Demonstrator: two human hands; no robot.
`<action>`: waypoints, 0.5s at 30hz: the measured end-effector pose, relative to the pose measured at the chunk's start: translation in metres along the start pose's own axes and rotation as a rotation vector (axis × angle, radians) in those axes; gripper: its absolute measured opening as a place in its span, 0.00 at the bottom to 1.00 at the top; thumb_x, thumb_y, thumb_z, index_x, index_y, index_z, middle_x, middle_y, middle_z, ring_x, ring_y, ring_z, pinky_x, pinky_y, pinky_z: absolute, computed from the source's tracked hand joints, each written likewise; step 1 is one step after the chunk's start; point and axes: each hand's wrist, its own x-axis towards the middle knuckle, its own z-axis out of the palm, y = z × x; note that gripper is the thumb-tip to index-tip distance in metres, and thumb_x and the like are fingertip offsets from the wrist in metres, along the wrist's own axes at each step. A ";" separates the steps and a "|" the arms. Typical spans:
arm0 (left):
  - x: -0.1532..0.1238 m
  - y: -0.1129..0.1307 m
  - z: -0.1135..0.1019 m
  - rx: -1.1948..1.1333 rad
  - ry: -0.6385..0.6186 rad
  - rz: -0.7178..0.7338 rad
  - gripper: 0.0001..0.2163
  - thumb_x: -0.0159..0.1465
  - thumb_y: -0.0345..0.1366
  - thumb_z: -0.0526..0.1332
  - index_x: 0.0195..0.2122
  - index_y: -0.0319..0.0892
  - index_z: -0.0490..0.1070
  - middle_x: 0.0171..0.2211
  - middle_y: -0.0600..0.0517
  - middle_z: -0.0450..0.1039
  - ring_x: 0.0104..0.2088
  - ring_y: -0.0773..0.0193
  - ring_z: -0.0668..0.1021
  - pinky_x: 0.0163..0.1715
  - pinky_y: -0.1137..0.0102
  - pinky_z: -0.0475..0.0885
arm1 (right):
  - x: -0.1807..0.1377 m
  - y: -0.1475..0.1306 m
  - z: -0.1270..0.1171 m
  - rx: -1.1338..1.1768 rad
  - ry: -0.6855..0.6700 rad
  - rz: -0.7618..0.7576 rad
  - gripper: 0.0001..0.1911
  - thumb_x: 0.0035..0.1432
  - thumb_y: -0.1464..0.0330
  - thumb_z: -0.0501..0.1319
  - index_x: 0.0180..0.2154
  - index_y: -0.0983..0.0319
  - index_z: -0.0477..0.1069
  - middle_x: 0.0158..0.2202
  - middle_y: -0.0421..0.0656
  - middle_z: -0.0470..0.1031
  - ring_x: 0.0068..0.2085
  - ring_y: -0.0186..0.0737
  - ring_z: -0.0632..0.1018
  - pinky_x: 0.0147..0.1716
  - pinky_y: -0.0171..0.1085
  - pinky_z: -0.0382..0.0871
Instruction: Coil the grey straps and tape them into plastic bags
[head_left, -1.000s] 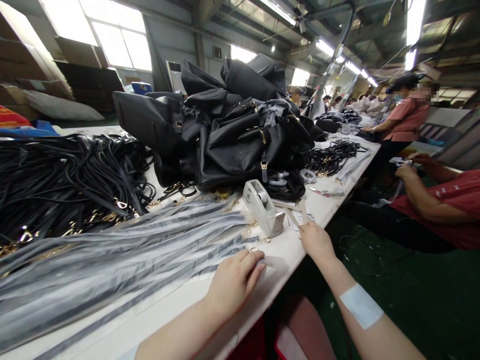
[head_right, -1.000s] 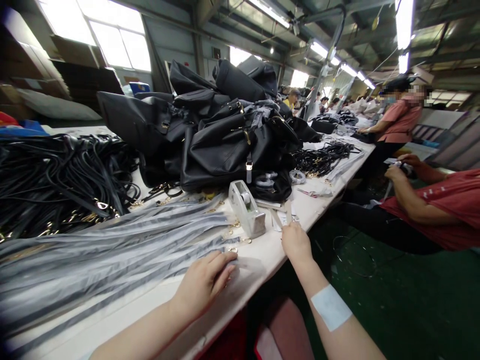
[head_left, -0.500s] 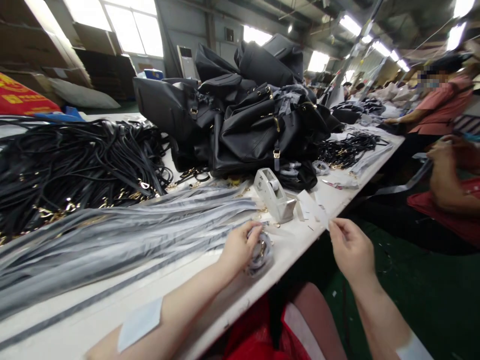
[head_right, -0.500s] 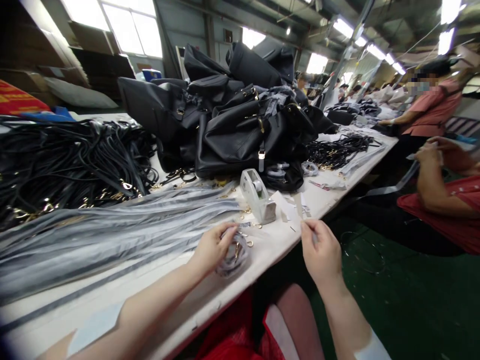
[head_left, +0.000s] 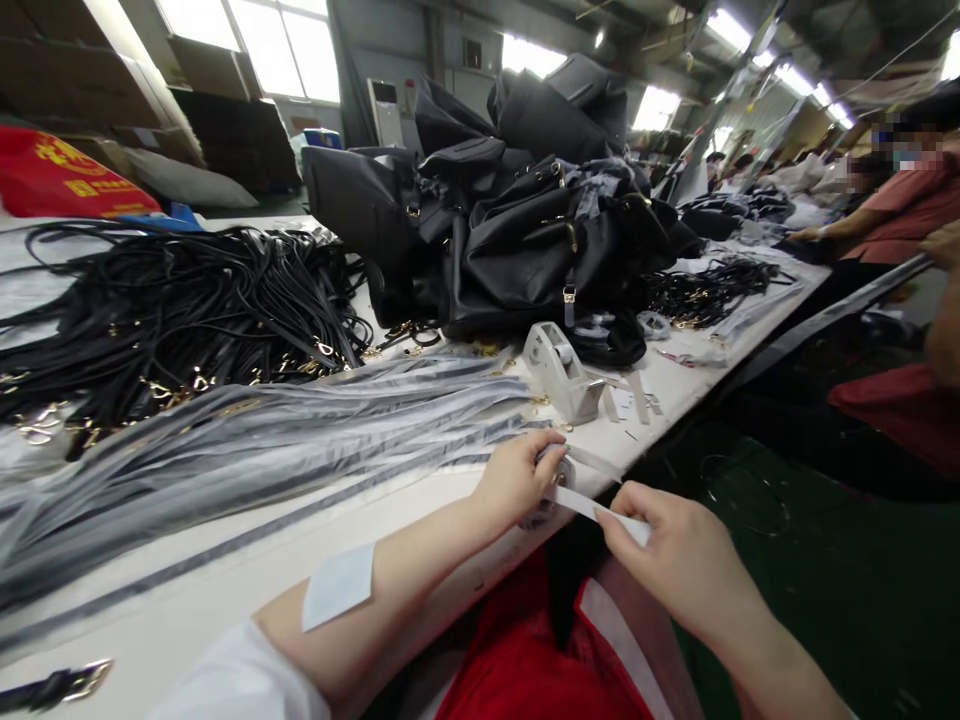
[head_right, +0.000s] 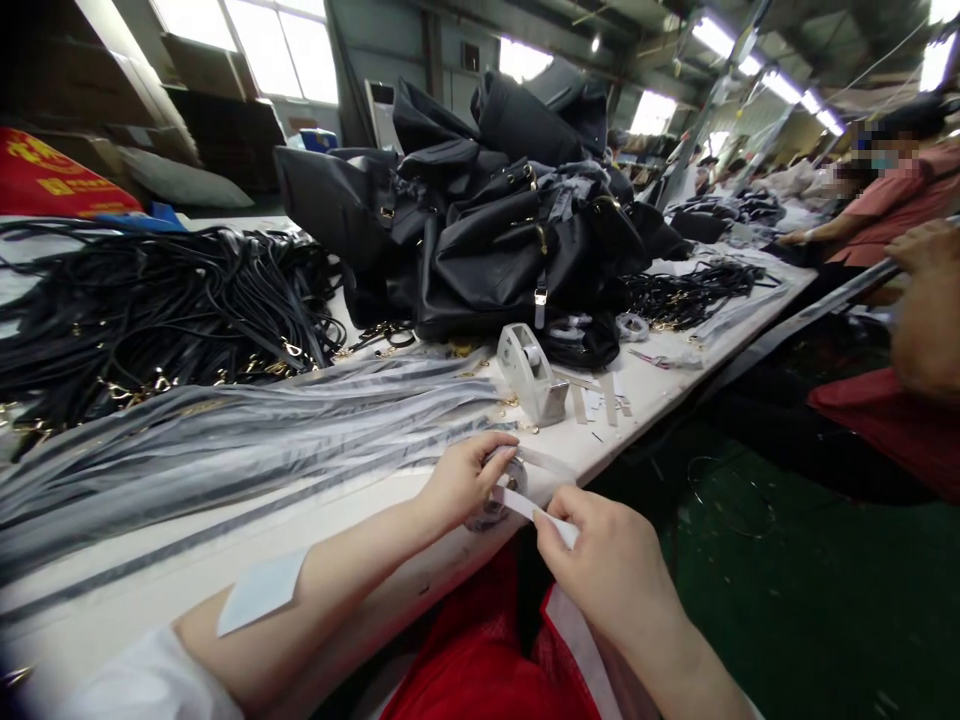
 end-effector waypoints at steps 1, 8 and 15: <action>-0.001 0.003 -0.001 0.045 -0.017 0.033 0.12 0.66 0.39 0.58 0.46 0.45 0.77 0.45 0.49 0.80 0.46 0.57 0.79 0.50 0.66 0.70 | -0.001 -0.004 -0.001 -0.031 -0.006 -0.019 0.12 0.59 0.63 0.59 0.23 0.57 0.68 0.20 0.35 0.72 0.23 0.36 0.72 0.25 0.36 0.54; -0.011 0.020 -0.002 0.109 -0.083 0.122 0.12 0.67 0.39 0.57 0.47 0.44 0.77 0.43 0.50 0.81 0.44 0.59 0.80 0.47 0.69 0.72 | 0.004 -0.021 0.002 -0.132 0.036 -0.111 0.10 0.58 0.66 0.58 0.24 0.57 0.68 0.23 0.37 0.75 0.25 0.39 0.75 0.26 0.36 0.54; -0.003 0.017 -0.008 -0.037 -0.052 0.021 0.14 0.68 0.41 0.56 0.47 0.43 0.77 0.32 0.52 0.80 0.33 0.63 0.80 0.36 0.73 0.73 | 0.003 -0.014 -0.008 0.025 0.047 -0.049 0.14 0.58 0.61 0.59 0.22 0.58 0.65 0.19 0.35 0.70 0.22 0.35 0.71 0.25 0.35 0.54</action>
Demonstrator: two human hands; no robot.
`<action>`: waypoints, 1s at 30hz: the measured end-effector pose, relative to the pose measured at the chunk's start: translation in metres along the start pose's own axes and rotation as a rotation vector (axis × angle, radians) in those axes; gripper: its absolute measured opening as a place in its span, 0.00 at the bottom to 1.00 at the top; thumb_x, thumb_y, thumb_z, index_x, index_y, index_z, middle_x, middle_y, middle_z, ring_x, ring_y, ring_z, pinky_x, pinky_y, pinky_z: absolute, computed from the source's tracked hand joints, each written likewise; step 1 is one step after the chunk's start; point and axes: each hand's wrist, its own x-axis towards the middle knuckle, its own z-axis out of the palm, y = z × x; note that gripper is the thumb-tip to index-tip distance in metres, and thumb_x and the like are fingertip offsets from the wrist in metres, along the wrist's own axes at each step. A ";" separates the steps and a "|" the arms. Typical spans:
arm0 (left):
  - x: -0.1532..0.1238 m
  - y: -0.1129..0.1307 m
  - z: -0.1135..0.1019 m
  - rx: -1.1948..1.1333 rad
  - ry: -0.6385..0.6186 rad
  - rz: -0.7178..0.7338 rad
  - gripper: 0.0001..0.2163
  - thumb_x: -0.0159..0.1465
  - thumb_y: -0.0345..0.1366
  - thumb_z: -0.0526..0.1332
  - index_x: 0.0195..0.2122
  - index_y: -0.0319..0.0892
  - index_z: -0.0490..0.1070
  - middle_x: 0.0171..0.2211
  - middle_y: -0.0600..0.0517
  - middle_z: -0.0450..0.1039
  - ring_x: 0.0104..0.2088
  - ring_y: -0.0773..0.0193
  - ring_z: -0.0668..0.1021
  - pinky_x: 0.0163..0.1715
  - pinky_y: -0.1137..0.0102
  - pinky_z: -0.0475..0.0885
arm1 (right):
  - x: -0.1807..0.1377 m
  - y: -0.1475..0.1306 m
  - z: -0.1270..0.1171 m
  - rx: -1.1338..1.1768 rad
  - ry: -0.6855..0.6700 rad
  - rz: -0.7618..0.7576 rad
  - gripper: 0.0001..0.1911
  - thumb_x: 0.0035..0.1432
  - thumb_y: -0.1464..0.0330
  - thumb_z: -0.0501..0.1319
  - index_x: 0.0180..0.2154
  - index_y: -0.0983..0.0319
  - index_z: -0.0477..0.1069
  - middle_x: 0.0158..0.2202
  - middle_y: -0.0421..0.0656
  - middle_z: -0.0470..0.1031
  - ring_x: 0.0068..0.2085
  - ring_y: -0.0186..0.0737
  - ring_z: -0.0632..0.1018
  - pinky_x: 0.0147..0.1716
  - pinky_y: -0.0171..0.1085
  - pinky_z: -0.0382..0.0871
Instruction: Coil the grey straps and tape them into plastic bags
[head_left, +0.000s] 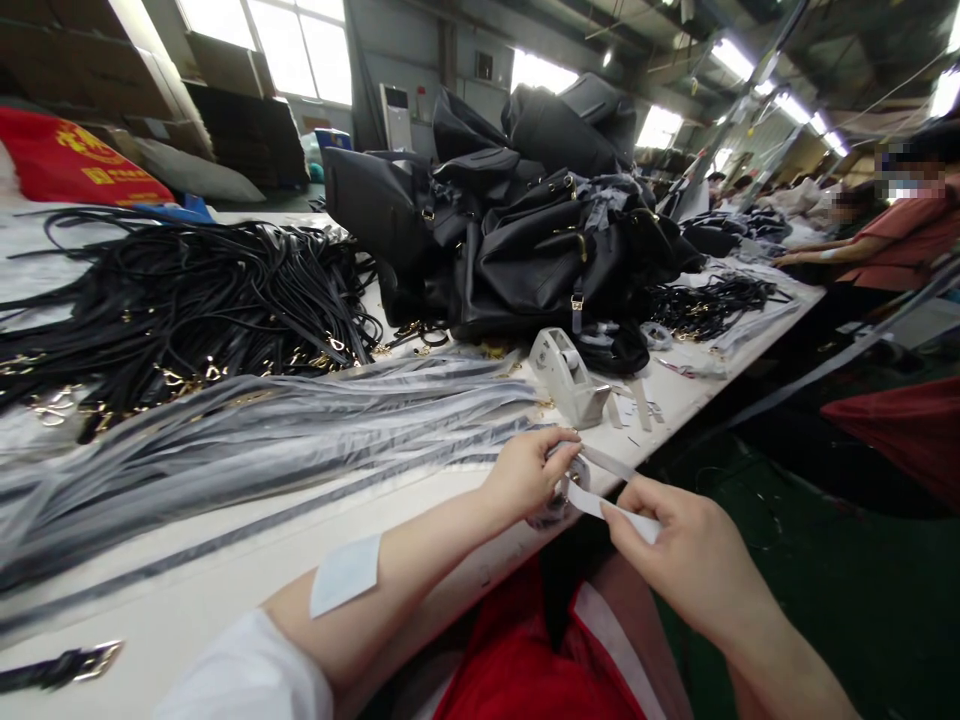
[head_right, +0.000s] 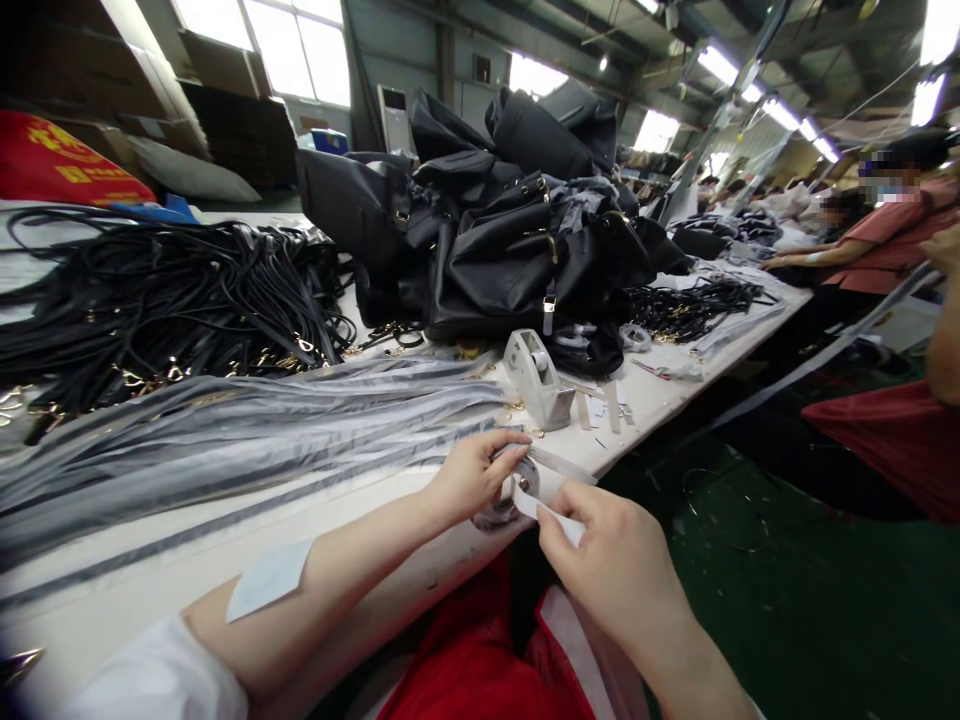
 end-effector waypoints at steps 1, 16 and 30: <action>0.001 -0.001 -0.001 -0.015 0.001 -0.006 0.14 0.68 0.41 0.55 0.47 0.43 0.77 0.32 0.52 0.80 0.32 0.64 0.80 0.35 0.74 0.73 | 0.000 0.001 -0.001 0.000 -0.002 0.013 0.14 0.57 0.61 0.59 0.21 0.58 0.65 0.19 0.35 0.70 0.22 0.35 0.70 0.24 0.35 0.54; -0.008 0.005 0.010 -0.259 -0.245 -0.171 0.18 0.67 0.48 0.52 0.42 0.39 0.73 0.21 0.54 0.72 0.20 0.66 0.75 0.19 0.75 0.67 | 0.010 0.004 0.011 -0.119 0.014 -0.167 0.10 0.60 0.66 0.62 0.26 0.59 0.70 0.25 0.38 0.75 0.28 0.39 0.76 0.29 0.36 0.58; -0.014 0.022 -0.001 -0.017 -0.334 0.050 0.24 0.72 0.46 0.44 0.31 0.39 0.75 0.21 0.54 0.73 0.25 0.68 0.74 0.26 0.76 0.65 | 0.011 0.018 0.003 0.198 0.057 -0.096 0.11 0.62 0.63 0.61 0.30 0.60 0.76 0.28 0.41 0.77 0.30 0.39 0.75 0.31 0.36 0.65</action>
